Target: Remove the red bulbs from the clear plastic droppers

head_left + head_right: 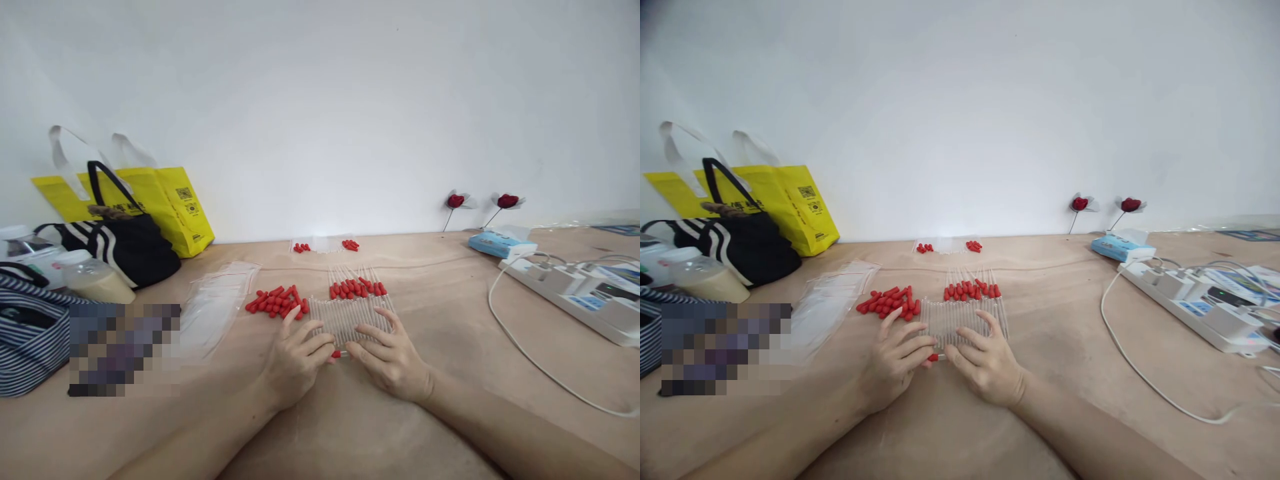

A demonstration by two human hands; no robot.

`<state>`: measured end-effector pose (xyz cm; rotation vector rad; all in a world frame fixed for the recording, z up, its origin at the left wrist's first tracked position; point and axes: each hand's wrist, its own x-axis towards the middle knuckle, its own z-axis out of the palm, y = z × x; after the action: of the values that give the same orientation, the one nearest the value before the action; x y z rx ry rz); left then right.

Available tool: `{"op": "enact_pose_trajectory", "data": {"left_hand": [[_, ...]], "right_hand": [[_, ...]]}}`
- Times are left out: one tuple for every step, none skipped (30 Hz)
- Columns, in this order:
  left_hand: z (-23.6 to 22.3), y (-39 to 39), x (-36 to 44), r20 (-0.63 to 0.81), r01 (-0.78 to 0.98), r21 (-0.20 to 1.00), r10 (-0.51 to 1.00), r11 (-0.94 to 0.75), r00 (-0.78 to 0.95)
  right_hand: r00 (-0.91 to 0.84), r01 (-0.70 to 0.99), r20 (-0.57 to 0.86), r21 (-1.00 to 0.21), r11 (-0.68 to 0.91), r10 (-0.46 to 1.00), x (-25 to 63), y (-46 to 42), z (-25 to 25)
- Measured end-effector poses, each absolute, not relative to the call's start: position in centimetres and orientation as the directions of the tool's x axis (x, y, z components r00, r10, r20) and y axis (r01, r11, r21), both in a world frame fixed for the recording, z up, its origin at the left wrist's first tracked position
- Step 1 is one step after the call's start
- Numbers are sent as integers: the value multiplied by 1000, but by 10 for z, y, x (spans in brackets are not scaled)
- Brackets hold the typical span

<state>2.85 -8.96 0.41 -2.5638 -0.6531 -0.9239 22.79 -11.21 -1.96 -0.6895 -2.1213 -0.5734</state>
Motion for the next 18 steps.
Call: {"op": "enact_pose_trajectory", "data": {"left_hand": [[5,-88,26,663,521,-157,301,-839,685],[6,-86,23,665,525,-157,304,-836,682],[7,-84,18,671,541,-158,312,-826,672],[7,-82,13,681,569,-157,329,-807,654],[8,-79,8,693,605,-151,352,-782,629],[9,-78,3,708,641,-148,372,-753,600],[9,-77,-1,711,667,-127,401,-734,577],[9,-76,-3,713,664,-95,415,-741,565],[9,-75,-4,719,662,-53,432,-748,545],[9,-74,-4,728,659,2,453,-752,515],[9,-72,-4,740,660,60,477,-749,474],[9,-70,-4,749,671,120,511,-732,423],[10,-67,-5,752,689,179,549,-703,365],[10,-62,-7,750,710,231,586,-665,306],[11,-57,-11,740,733,279,626,-620,248],[11,-52,-15,722,754,326,665,-570,191],[12,-46,-21,699,770,374,703,-517,133],[12,-41,-27,668,775,424,739,-468,81]], "right_hand": [[-524,641,808,165,750,269,230,-113,-19],[-525,641,808,170,749,267,232,-114,-18],[-519,651,810,166,741,274,235,-115,-18],[-501,671,815,152,726,292,238,-116,-17],[-472,697,821,125,706,321,241,-116,-16],[-435,727,825,85,681,360,243,-117,-15],[-392,754,827,37,656,403,244,-116,-13],[-344,773,826,-21,634,446,245,-115,-12],[-288,782,824,-91,616,488,246,-112,-11],[-229,783,816,-169,598,531,247,-109,-10],[-162,780,801,-255,572,577,249,-105,-9],[-93,776,776,-336,533,624,253,-100,-9],[-30,780,744,-401,481,668,257,-96,-9],[23,792,709,-443,421,704,263,-91,-10],[60,811,681,-459,362,730,269,-87,-11],[83,830,666,-458,319,741,275,-84,-12],[92,845,664,-446,294,742,280,-81,-13],[88,855,674,-429,291,734,284,-79,-15]]}}
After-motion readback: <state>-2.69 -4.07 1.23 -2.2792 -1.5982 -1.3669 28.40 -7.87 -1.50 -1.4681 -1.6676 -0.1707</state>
